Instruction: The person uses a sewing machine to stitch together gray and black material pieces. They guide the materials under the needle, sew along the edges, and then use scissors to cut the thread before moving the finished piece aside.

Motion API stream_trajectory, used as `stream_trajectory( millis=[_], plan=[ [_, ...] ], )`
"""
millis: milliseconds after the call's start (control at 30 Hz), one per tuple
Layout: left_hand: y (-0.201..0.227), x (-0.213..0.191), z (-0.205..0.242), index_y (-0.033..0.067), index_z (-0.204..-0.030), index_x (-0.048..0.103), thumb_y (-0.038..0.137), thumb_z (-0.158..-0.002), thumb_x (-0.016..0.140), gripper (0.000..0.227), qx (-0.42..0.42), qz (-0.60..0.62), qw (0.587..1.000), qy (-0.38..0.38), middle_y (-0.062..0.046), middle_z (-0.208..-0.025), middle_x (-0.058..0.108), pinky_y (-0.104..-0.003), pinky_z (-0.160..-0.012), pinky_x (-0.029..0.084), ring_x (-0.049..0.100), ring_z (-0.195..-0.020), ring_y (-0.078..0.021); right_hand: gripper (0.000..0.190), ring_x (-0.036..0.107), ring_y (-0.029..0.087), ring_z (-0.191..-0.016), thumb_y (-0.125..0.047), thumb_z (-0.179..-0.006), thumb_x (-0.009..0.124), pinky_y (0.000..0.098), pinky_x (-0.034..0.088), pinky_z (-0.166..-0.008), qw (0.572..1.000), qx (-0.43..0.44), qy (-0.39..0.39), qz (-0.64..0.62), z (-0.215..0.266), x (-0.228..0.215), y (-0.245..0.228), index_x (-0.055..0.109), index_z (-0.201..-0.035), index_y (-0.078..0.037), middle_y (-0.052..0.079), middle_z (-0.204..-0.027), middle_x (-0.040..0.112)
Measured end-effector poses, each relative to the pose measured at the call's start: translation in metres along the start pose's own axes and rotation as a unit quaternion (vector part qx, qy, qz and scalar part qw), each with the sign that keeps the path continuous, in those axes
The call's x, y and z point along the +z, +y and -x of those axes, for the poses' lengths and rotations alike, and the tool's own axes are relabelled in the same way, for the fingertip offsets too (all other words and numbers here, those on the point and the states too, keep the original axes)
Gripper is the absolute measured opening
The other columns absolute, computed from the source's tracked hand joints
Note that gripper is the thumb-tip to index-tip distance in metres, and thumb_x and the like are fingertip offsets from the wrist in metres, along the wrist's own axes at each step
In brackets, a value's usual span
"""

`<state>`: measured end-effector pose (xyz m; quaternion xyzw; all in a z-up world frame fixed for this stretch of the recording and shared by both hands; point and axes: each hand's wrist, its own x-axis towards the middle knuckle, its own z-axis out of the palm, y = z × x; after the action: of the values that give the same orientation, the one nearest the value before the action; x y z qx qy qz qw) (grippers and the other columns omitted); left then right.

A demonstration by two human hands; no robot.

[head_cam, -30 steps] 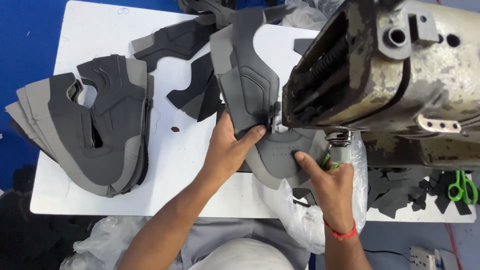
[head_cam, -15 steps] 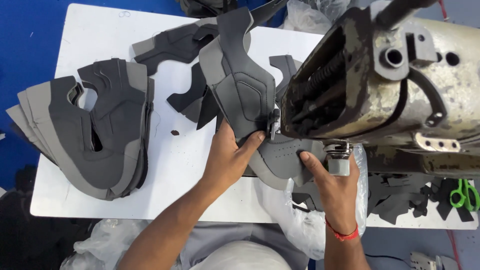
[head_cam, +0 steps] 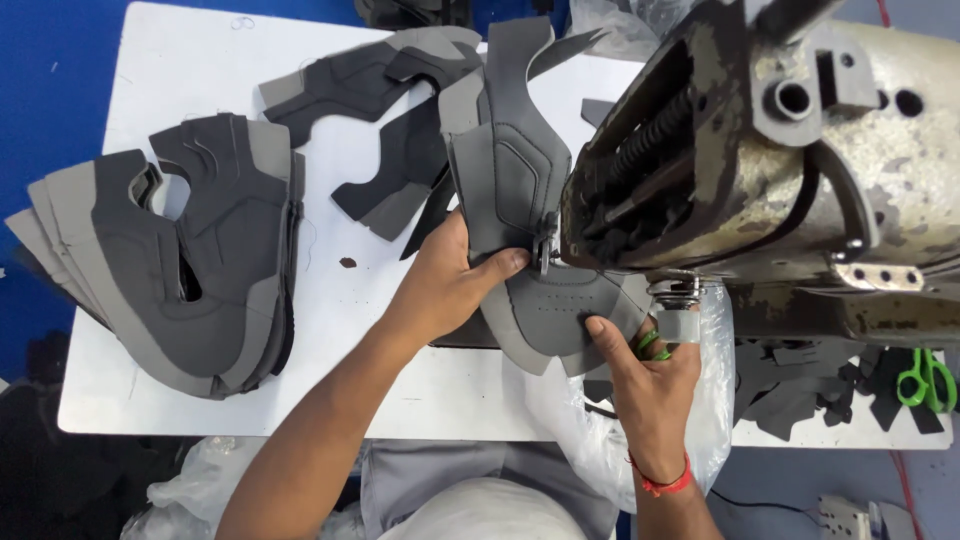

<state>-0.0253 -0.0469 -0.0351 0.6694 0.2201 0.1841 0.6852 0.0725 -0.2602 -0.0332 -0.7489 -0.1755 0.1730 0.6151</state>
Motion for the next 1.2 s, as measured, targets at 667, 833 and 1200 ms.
stream_trajectory(
  millis=[667,833,1200],
  plan=[
    [-0.033,-0.057,0.035,-0.0122,-0.138,0.042,0.006,-0.084,0.08,0.069,0.235,-0.325,0.834,0.379,-0.026,-0.13,0.052,-0.043,-0.104,0.043,0.053,-0.122,-0.0421,0.053,0.046,0.008,-0.057,-0.038,-0.112,0.031,0.0257,0.037,-0.051,0.995,0.046,-0.079,0.037,0.033,-0.077,0.053,0.064,-0.121,0.002,0.006,-0.073,0.061],
    [-0.075,-0.102,0.02,0.0054,-0.13,0.064,0.006,-0.087,0.075,0.044,0.021,-0.357,0.905,0.232,-0.02,-0.105,0.074,-0.042,-0.082,0.056,0.072,-0.099,-0.0379,0.077,0.041,0.005,-0.058,-0.053,-0.109,0.016,0.0221,0.032,-0.052,0.985,0.024,-0.169,-0.001,0.047,-0.065,0.04,0.068,-0.123,0.002,0.001,-0.071,0.058],
    [0.052,-0.094,0.121,-0.0022,-0.133,0.067,0.001,-0.099,0.071,0.035,0.282,-0.474,0.746,0.374,-0.018,-0.123,0.073,-0.036,-0.088,0.061,0.077,-0.105,-0.0288,0.03,0.06,0.01,-0.068,-0.012,-0.086,0.077,0.0266,0.049,-0.06,0.961,-0.093,-0.193,0.172,0.056,-0.021,-0.016,0.062,-0.109,0.001,0.004,-0.08,0.071]
  ],
)
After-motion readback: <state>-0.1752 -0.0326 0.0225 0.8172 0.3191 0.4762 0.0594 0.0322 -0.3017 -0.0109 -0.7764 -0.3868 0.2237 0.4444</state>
